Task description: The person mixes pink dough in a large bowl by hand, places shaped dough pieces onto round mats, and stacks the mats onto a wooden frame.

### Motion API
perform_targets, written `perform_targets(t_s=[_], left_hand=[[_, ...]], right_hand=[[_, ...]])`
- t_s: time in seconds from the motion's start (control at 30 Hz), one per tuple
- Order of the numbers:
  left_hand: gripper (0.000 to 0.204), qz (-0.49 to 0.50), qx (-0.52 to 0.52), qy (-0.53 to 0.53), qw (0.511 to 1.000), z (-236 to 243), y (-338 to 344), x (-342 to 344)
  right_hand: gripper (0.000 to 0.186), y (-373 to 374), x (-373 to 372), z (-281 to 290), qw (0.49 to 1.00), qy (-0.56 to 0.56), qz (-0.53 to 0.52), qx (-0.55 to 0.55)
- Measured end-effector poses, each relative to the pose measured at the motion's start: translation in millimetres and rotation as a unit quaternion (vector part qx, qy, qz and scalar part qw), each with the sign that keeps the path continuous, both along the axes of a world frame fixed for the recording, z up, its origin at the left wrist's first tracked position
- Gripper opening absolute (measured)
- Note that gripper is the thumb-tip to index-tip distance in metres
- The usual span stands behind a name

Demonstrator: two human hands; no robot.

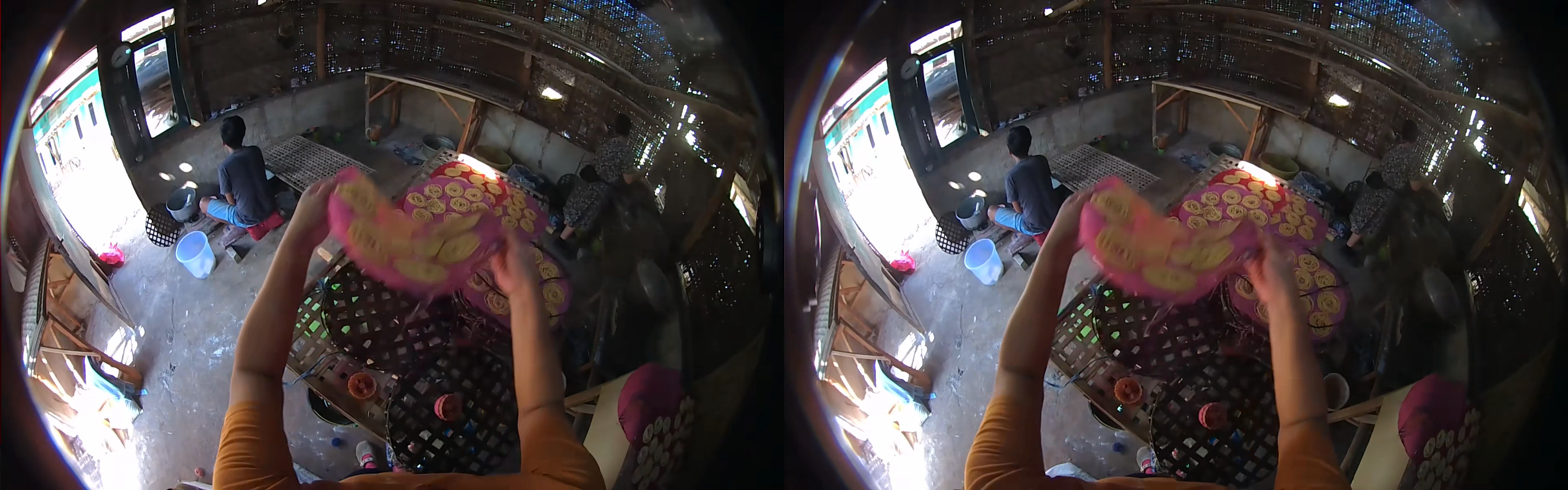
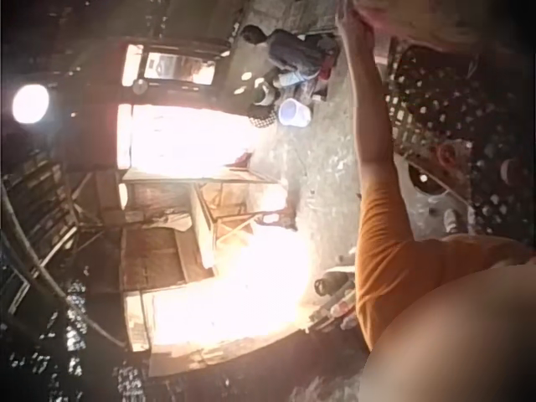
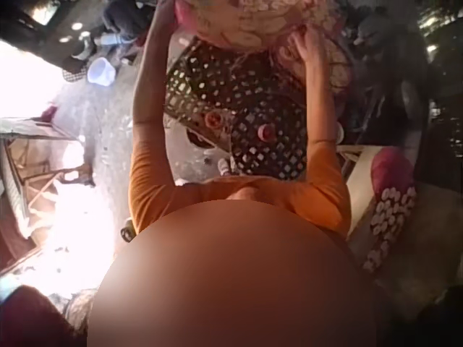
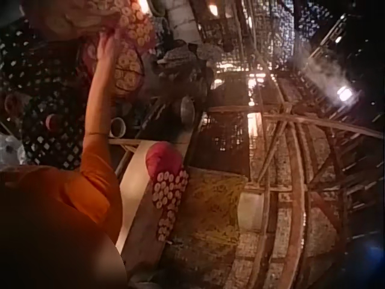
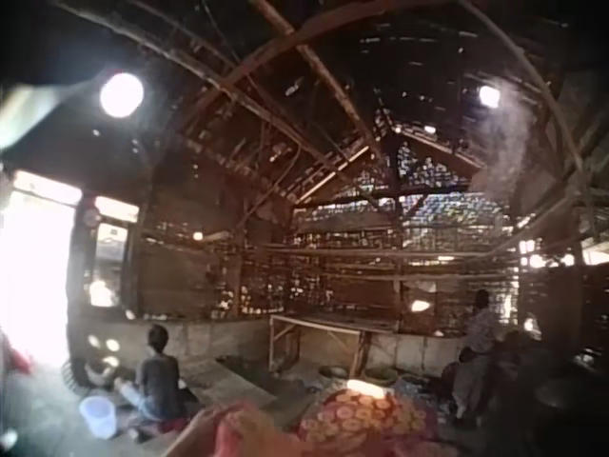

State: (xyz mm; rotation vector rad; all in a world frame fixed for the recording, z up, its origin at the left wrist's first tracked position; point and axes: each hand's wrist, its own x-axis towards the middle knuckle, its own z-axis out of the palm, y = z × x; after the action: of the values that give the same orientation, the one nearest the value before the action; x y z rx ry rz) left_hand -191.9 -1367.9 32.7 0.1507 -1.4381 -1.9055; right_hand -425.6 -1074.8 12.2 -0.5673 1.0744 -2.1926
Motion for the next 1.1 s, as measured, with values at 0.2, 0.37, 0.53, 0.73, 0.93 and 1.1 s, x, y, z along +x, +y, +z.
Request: perform_targets(t_s=[0.2, 0.37, 0.53, 0.73, 0.93, 1.1], left_hand=[[0.031, 0.057, 0.01, -0.056, 0.997, -0.8, 19.9, -11.2], [0.04, 0.197, -0.416, -0.297, 0.837, -229.2, 19.1, 83.9], [0.045, 0.145, -0.198, -0.475, 0.845, -264.8, 59.6, 111.2], [0.034, 0.139, 0.018, -0.357, 0.924, -255.3, 65.5, 87.8], [0.028, 0.242, 0.125, -0.127, 0.954, -192.0, 54.0, 75.8], [0.03, 0.305, -0.18, -0.159, 0.922, -72.5, 67.2, 75.5]], right_hand=[[0.05, 40.0, -59.2, -20.1, 0.959, 0.201, -0.157, 0.121], [0.043, 124.5, 23.8, -92.0, 0.943, 0.161, -0.07, 0.282], [0.031, 193.6, 76.2, -124.2, 0.95, 0.096, -0.094, 0.282], [0.024, 239.2, 109.7, -126.1, 0.948, 0.01, -0.132, 0.288], [0.022, 285.0, 135.0, -115.6, 0.94, 0.01, -0.2, 0.277], [0.02, 338.5, 163.1, -127.8, 0.91, 0.013, -0.279, 0.306]])
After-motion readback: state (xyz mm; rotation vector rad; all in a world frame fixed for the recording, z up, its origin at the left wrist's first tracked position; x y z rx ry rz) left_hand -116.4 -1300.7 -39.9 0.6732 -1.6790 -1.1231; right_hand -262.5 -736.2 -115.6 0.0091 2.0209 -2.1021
